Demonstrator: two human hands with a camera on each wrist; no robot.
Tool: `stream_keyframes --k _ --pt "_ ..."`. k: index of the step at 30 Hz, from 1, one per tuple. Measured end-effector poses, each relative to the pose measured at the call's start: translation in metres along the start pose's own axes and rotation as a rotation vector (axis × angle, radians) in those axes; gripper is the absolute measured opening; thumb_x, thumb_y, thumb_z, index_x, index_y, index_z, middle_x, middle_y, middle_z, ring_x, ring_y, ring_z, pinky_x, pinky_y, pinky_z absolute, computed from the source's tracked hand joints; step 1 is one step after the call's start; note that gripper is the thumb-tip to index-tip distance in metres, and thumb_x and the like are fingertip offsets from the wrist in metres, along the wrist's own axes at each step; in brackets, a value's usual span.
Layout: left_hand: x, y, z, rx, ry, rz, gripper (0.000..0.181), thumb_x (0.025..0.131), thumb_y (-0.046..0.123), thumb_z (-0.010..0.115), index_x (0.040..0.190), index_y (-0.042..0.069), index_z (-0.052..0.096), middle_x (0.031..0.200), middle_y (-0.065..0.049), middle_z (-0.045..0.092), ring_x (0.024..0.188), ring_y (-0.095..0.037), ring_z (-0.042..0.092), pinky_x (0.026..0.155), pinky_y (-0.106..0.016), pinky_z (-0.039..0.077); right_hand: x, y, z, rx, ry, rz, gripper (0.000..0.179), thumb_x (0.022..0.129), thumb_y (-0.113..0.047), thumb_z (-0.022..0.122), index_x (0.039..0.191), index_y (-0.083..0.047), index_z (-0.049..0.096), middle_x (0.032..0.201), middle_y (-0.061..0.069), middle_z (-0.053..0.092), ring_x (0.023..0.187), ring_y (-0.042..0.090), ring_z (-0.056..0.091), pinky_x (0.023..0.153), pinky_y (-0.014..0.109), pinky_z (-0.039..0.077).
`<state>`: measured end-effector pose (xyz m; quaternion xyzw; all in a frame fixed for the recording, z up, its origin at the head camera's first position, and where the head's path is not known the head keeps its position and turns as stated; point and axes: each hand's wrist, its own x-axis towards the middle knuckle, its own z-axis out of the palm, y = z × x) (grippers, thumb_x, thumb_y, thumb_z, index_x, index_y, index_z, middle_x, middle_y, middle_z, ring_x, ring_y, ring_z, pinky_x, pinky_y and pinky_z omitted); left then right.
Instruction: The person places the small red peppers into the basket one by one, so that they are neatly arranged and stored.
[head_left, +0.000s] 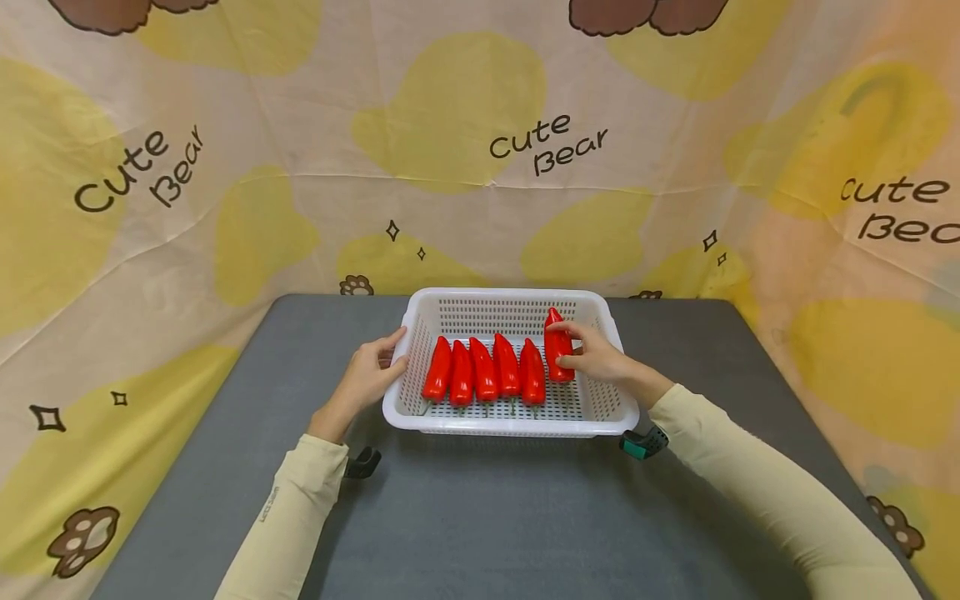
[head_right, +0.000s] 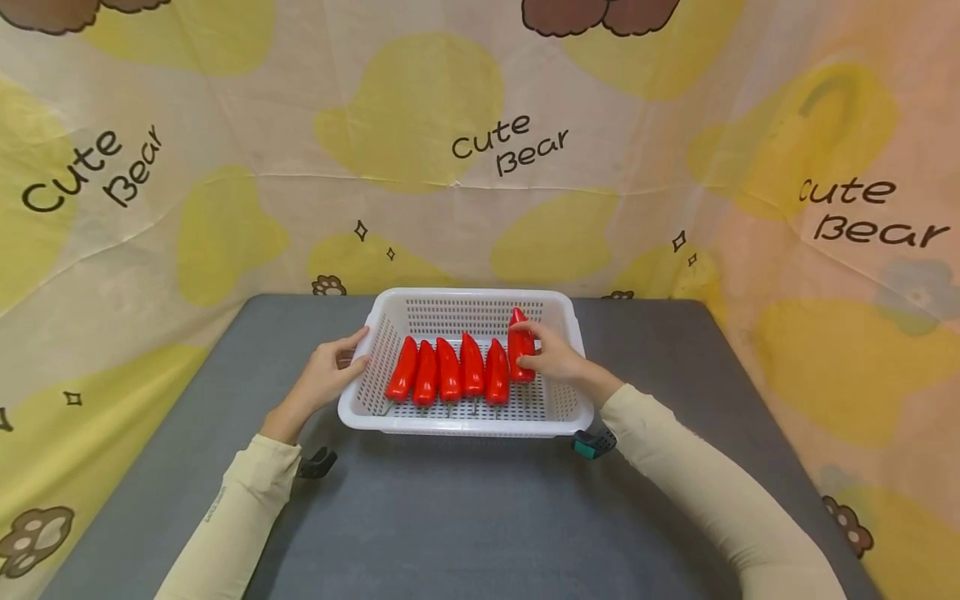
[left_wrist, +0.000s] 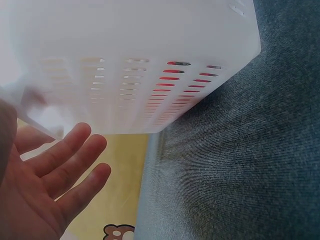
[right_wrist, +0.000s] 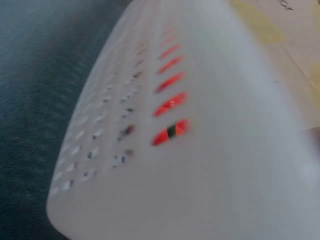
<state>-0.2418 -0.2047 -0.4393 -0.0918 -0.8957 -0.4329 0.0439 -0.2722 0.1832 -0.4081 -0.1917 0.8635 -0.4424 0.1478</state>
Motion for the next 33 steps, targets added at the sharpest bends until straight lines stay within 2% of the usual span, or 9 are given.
stream_keyframes --k 9,14,19,26,33 --pt "-0.004 0.0 -0.001 -0.007 -0.009 0.015 0.055 0.096 0.009 0.06 0.149 0.0 0.047 0.131 -0.032 0.063 0.106 -0.043 0.07 0.091 -0.052 0.059 0.0 0.002 0.011 -0.065 -0.009 0.067 0.057 0.094 -0.001 0.063 0.148 0.001 0.043 0.145 0.031 0.046 0.123 0.045 0.053 0.096 0.05 0.058" --pt "-0.003 -0.001 -0.001 -0.002 -0.004 0.022 0.055 0.096 0.009 0.06 0.149 0.0 0.047 0.131 -0.032 0.063 0.106 -0.043 0.07 0.09 -0.052 0.06 0.002 0.0 0.011 -0.115 -0.025 0.099 0.059 0.093 0.001 0.061 0.149 0.0 0.043 0.151 0.03 0.042 0.128 0.043 0.047 0.102 0.053 0.054" --pt "-0.001 0.001 -0.002 -0.002 -0.01 0.015 0.056 0.096 0.01 0.06 0.149 0.001 0.046 0.131 -0.031 0.063 0.107 -0.043 0.07 0.091 -0.052 0.06 0.003 -0.003 0.011 -0.155 -0.03 0.173 0.063 0.092 0.002 0.061 0.152 -0.002 0.042 0.152 0.029 0.042 0.128 0.041 0.044 0.107 0.053 0.051" --pt "-0.002 0.002 -0.002 0.003 -0.018 0.009 0.056 0.096 0.01 0.059 0.15 0.001 0.045 0.131 -0.031 0.063 0.107 -0.042 0.07 0.091 -0.051 0.059 0.004 -0.002 0.013 -0.136 -0.069 0.203 0.064 0.089 0.003 0.061 0.151 0.0 0.042 0.153 0.029 0.04 0.138 0.044 0.038 0.118 0.061 0.036" --pt "-0.002 0.002 -0.002 0.001 -0.019 0.007 0.056 0.096 0.01 0.06 0.15 0.001 0.045 0.131 -0.031 0.063 0.107 -0.042 0.069 0.091 -0.051 0.059 0.005 0.0 0.015 -0.186 -0.091 0.271 0.069 0.091 -0.002 0.065 0.154 0.0 0.037 0.155 0.028 0.039 0.135 0.042 0.041 0.119 0.061 0.035"
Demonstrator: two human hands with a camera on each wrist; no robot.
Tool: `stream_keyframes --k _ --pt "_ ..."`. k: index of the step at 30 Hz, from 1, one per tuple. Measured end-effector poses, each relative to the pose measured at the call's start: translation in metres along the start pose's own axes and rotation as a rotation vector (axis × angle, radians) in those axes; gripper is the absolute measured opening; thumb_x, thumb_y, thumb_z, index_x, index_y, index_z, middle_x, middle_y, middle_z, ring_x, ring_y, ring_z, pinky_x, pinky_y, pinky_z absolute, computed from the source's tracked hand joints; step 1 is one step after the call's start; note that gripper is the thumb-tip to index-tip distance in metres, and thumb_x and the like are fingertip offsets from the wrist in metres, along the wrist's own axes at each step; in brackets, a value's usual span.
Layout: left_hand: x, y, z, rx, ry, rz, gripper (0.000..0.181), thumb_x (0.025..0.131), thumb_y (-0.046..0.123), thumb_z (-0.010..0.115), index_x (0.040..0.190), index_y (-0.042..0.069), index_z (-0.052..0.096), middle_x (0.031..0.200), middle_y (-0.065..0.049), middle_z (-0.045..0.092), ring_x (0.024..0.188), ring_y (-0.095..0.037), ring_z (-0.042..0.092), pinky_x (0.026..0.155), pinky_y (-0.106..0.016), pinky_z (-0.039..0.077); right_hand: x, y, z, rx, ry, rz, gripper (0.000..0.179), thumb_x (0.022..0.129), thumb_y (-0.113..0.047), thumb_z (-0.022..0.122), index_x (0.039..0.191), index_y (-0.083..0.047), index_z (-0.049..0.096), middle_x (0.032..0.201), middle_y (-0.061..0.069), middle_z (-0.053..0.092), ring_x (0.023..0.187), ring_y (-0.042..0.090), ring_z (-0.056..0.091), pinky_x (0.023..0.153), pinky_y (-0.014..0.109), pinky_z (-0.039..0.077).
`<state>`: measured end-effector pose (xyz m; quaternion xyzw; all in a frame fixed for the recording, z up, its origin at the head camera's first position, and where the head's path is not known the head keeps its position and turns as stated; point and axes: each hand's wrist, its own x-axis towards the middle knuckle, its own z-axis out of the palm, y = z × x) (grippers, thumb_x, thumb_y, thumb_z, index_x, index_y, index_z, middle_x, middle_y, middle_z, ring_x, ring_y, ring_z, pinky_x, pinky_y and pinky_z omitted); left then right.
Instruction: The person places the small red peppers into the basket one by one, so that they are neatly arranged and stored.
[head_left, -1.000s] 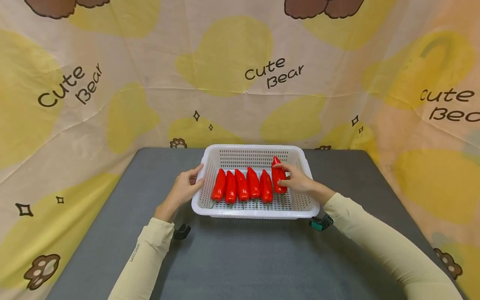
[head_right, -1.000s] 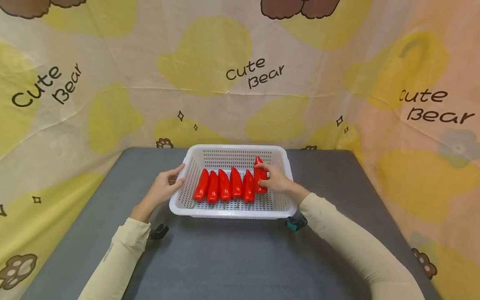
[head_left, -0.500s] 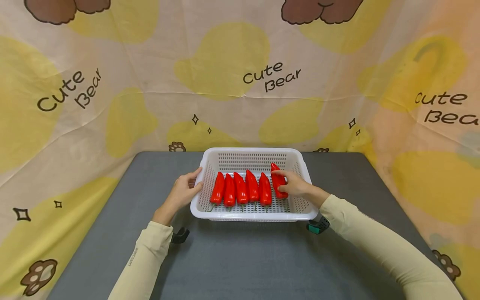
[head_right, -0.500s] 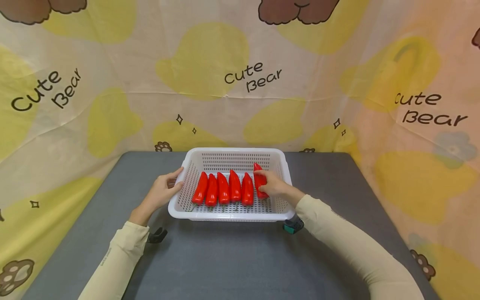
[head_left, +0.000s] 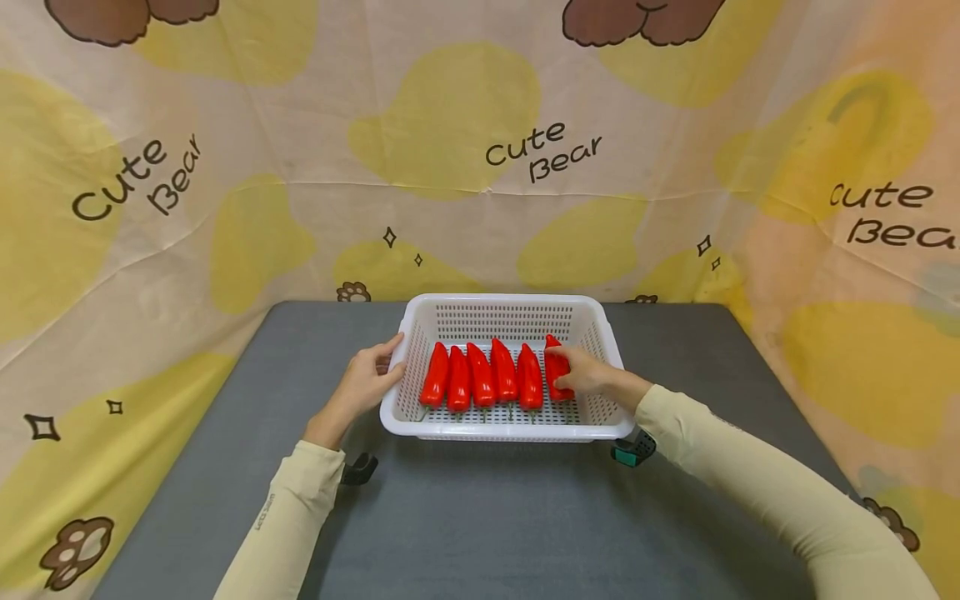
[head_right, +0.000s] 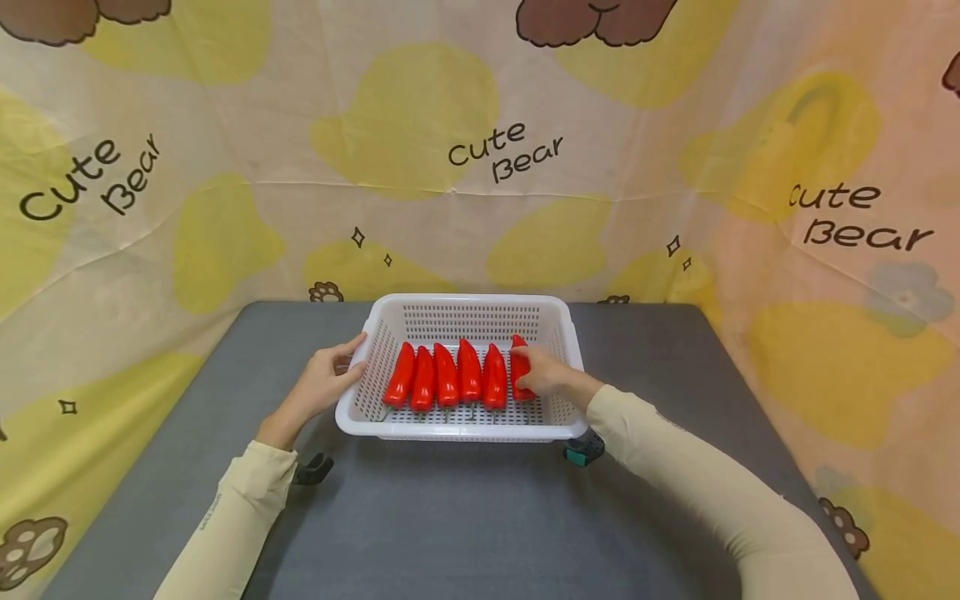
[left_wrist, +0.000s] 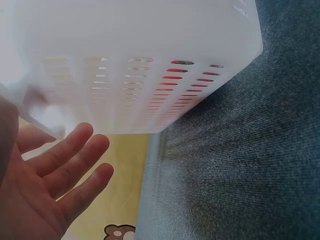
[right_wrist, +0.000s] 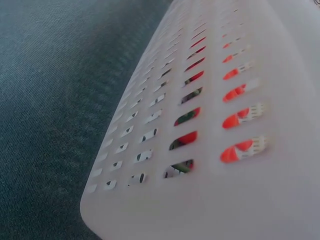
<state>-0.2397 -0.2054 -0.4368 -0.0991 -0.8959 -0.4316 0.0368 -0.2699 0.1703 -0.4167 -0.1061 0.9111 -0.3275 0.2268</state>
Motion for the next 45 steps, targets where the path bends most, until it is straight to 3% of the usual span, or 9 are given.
stream_keyframes --k 5,14,24,31,45 --pt "0.0004 -0.0001 0.0 -0.005 -0.002 0.0 0.056 0.096 0.009 0.06 0.15 0.001 0.046 0.131 -0.032 0.063 0.107 -0.042 0.07 0.09 -0.051 0.06 -0.0001 -0.0007 0.0019 -0.064 -0.027 -0.014 0.071 0.09 -0.005 0.067 0.154 0.0 0.037 0.153 0.027 0.042 0.134 0.041 0.042 0.12 0.06 0.034" --pt "0.0016 -0.0002 -0.0012 0.008 0.007 0.008 0.056 0.096 0.011 0.059 0.15 0.001 0.046 0.131 -0.031 0.063 0.106 -0.043 0.07 0.09 -0.052 0.06 0.0022 -0.0016 0.0006 -0.053 -0.086 0.012 0.075 0.09 -0.01 0.069 0.156 -0.004 0.034 0.156 0.025 0.039 0.138 0.041 0.039 0.121 0.061 0.032" --pt "0.0012 0.0 -0.0013 0.021 0.001 -0.019 0.057 0.096 0.014 0.059 0.151 0.002 0.045 0.133 -0.031 0.062 0.109 -0.044 0.069 0.092 -0.052 0.059 0.0033 -0.0028 -0.0004 0.024 -0.113 0.043 0.077 0.09 -0.014 0.07 0.158 -0.007 0.033 0.157 0.023 0.037 0.14 0.041 0.037 0.12 0.062 0.033" --pt "0.0017 0.0009 -0.002 0.011 0.004 -0.015 0.057 0.096 0.014 0.058 0.151 0.003 0.045 0.132 -0.031 0.063 0.108 -0.043 0.069 0.091 -0.052 0.059 0.0013 -0.0038 -0.0036 0.115 -0.138 0.064 0.082 0.089 -0.013 0.069 0.16 -0.013 0.028 0.164 0.021 0.029 0.146 0.042 0.031 0.119 0.066 0.029" --pt "0.0005 0.0001 -0.0005 0.006 0.0 -0.016 0.056 0.096 0.012 0.059 0.15 0.003 0.046 0.129 -0.03 0.065 0.106 -0.042 0.07 0.091 -0.051 0.06 -0.0044 -0.0016 -0.0024 0.164 -0.149 0.015 0.079 0.089 -0.009 0.067 0.159 -0.013 0.03 0.164 0.022 0.025 0.145 0.043 0.029 0.119 0.068 0.028"
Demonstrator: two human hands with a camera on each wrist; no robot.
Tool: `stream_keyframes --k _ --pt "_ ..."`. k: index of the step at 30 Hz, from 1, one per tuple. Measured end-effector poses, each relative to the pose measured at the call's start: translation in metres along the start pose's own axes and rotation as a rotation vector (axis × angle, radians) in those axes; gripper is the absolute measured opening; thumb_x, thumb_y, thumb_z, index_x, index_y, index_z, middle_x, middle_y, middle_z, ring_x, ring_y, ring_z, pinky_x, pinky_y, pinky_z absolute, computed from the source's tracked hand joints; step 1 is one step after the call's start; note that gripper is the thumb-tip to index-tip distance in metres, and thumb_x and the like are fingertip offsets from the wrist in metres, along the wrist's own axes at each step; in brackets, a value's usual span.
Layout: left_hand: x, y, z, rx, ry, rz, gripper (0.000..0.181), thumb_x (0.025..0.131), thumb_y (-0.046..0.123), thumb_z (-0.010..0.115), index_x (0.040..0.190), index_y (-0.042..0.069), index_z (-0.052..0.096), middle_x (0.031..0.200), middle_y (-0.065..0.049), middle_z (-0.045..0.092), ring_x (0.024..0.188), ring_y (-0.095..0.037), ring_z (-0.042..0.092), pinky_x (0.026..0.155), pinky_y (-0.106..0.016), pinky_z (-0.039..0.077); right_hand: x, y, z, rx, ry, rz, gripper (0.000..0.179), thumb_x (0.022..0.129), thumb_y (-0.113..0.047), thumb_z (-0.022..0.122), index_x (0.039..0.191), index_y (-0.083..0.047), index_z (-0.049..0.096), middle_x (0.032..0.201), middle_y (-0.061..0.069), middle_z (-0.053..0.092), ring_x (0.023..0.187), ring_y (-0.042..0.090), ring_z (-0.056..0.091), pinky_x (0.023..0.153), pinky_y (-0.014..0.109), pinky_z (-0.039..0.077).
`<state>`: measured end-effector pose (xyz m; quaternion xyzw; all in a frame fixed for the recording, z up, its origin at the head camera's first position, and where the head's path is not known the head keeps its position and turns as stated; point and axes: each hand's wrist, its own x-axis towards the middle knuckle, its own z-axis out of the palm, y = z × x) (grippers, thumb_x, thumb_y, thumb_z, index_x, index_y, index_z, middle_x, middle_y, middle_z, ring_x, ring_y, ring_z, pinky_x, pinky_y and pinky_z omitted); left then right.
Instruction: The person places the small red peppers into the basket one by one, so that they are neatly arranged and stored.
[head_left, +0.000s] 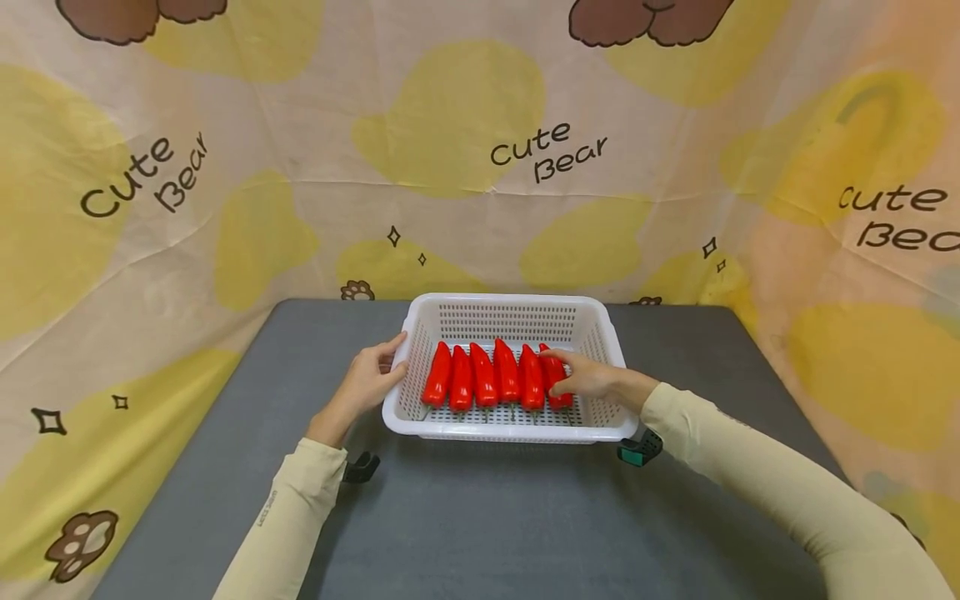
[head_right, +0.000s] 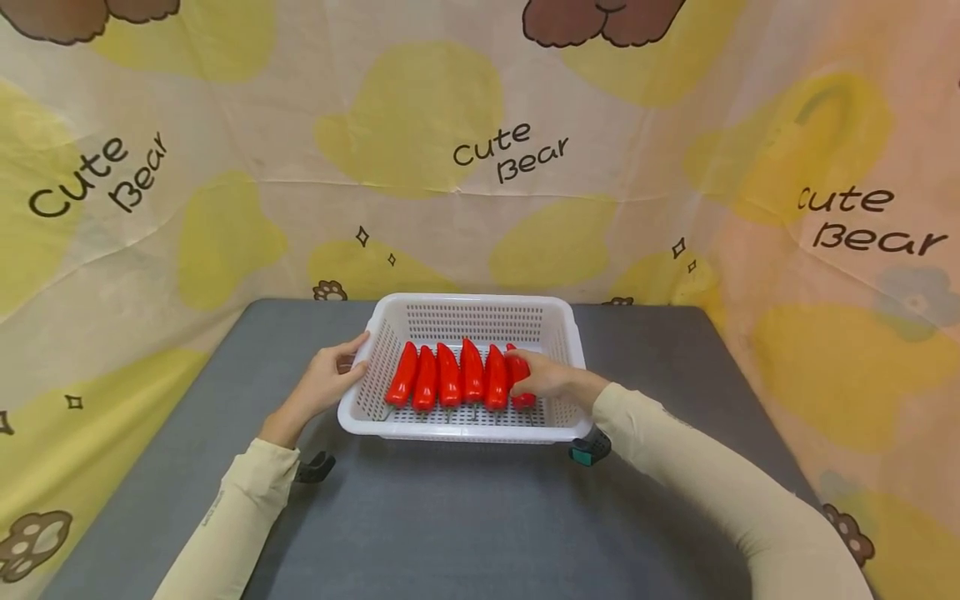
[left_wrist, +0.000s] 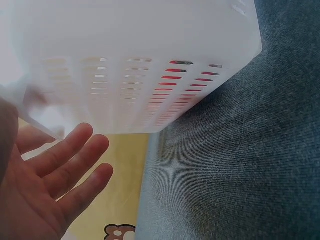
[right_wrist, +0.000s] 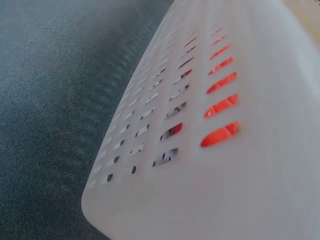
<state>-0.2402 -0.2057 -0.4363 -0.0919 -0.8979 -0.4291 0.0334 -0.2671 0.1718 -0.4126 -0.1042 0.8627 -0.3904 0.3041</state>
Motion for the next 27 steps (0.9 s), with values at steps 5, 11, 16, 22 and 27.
stream_keyframes --k 5,11,16,22,27 --pt "-0.002 -0.001 0.001 0.0 -0.005 0.006 0.056 0.096 0.013 0.059 0.15 0.002 0.046 0.13 -0.031 0.064 0.107 -0.042 0.07 0.09 -0.051 0.06 -0.001 -0.001 0.0 0.007 -0.001 -0.028 0.075 0.09 -0.009 0.063 0.158 -0.012 0.031 0.162 0.022 0.03 0.144 0.042 0.032 0.119 0.068 0.029" --pt "-0.004 0.0 0.001 0.013 0.001 0.019 0.057 0.096 0.013 0.059 0.15 0.001 0.045 0.129 -0.03 0.064 0.105 -0.042 0.071 0.088 -0.051 0.061 -0.002 -0.004 0.002 0.064 -0.006 -0.029 0.07 0.093 -0.011 0.057 0.158 -0.009 0.031 0.161 0.021 0.033 0.142 0.041 0.035 0.119 0.068 0.029" --pt "-0.003 0.002 0.0 0.032 -0.01 0.026 0.057 0.097 0.015 0.059 0.151 0.002 0.045 0.127 -0.029 0.065 0.102 -0.039 0.071 0.085 -0.048 0.062 -0.005 -0.004 0.0 0.091 -0.017 -0.031 0.069 0.095 -0.014 0.056 0.159 -0.008 0.028 0.158 0.022 0.036 0.136 0.039 0.04 0.116 0.062 0.038" --pt "-0.005 -0.001 -0.003 0.065 -0.006 0.049 0.056 0.098 0.015 0.059 0.151 0.003 0.045 0.129 -0.028 0.064 0.104 -0.04 0.07 0.089 -0.052 0.06 -0.009 -0.003 -0.004 0.105 -0.025 -0.028 0.072 0.099 -0.022 0.058 0.161 -0.011 0.024 0.162 0.022 0.03 0.146 0.043 0.032 0.117 0.062 0.037" --pt "-0.004 -0.002 -0.003 0.093 -0.006 0.067 0.055 0.099 0.017 0.059 0.151 0.003 0.046 0.128 -0.027 0.064 0.105 -0.04 0.07 0.092 -0.054 0.059 -0.014 -0.005 -0.009 0.103 -0.048 -0.036 0.073 0.1 -0.028 0.057 0.162 -0.013 0.021 0.167 0.022 0.021 0.151 0.044 0.025 0.118 0.062 0.035"
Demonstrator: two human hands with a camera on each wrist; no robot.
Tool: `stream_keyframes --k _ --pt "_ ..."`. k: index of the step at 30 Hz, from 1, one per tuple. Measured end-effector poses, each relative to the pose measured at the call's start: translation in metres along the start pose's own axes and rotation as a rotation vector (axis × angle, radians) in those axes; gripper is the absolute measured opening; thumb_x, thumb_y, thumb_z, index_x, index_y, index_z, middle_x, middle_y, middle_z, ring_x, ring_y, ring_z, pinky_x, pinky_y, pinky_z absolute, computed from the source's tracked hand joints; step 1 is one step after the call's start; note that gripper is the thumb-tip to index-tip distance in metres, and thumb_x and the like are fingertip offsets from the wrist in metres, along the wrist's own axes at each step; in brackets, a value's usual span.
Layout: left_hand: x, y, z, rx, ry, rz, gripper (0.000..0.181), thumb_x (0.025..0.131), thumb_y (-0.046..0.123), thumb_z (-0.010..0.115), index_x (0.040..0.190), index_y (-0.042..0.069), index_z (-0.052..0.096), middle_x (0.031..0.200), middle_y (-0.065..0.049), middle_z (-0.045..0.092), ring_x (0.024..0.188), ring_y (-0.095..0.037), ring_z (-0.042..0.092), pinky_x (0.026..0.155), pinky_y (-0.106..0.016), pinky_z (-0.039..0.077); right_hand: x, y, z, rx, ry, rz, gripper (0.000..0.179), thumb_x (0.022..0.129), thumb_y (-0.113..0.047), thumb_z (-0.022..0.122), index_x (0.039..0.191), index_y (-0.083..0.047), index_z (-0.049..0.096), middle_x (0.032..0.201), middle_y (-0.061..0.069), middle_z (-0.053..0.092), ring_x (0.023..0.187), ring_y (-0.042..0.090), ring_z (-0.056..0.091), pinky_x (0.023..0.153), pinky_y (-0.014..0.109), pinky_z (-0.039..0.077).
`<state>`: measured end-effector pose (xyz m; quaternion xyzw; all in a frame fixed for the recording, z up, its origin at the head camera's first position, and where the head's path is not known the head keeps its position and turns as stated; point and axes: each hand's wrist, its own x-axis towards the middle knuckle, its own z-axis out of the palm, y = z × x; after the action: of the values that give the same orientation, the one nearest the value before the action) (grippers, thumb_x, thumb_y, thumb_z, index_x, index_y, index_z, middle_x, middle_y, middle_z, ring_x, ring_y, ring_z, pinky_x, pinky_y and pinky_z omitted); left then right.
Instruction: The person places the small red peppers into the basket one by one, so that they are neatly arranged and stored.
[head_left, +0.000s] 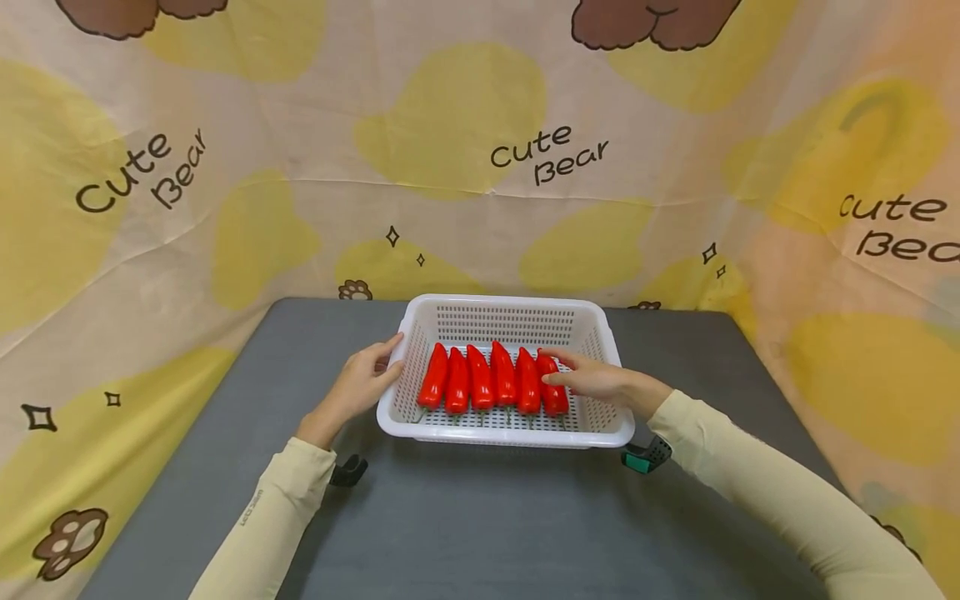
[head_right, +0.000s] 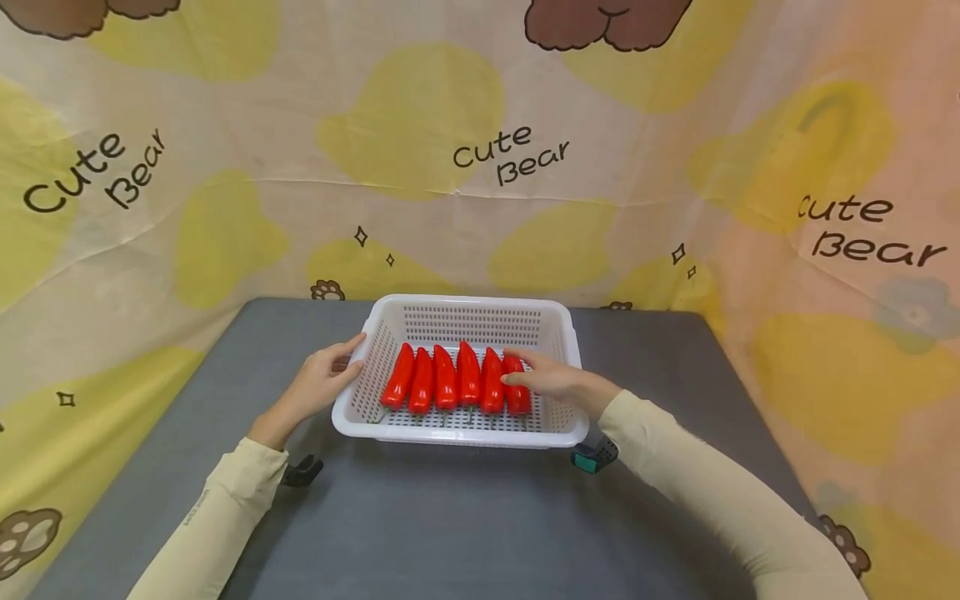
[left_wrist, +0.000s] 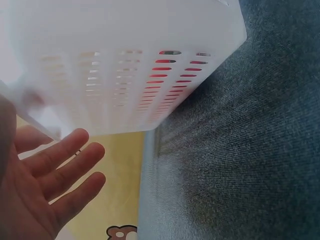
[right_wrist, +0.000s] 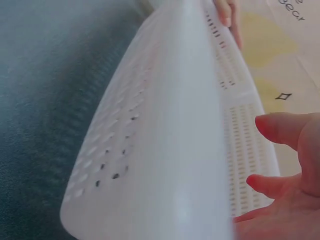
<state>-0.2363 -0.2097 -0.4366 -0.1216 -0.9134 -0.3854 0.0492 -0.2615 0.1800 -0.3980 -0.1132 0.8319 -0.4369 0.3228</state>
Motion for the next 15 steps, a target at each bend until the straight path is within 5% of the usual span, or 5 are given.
stream_keyframes --k 8,15 --pt "0.0003 0.0024 -0.0019 0.015 -0.017 0.01 0.056 0.099 0.018 0.06 0.151 0.002 0.045 0.125 -0.028 0.066 0.101 -0.038 0.071 0.089 -0.051 0.061 -0.0069 -0.0044 -0.0064 0.078 -0.011 -0.014 0.073 0.101 -0.027 0.055 0.162 -0.012 0.019 0.169 0.023 0.011 0.155 0.045 0.013 0.121 0.064 0.027" --pt "-0.0013 0.0014 -0.0022 -0.004 -0.011 0.003 0.056 0.099 0.017 0.061 0.151 0.002 0.046 0.126 -0.028 0.066 0.101 -0.038 0.071 0.087 -0.051 0.061 -0.0069 -0.0036 -0.0091 0.125 -0.019 -0.032 0.068 0.102 -0.025 0.054 0.161 -0.011 0.024 0.166 0.026 0.017 0.152 0.047 0.021 0.122 0.064 0.026"
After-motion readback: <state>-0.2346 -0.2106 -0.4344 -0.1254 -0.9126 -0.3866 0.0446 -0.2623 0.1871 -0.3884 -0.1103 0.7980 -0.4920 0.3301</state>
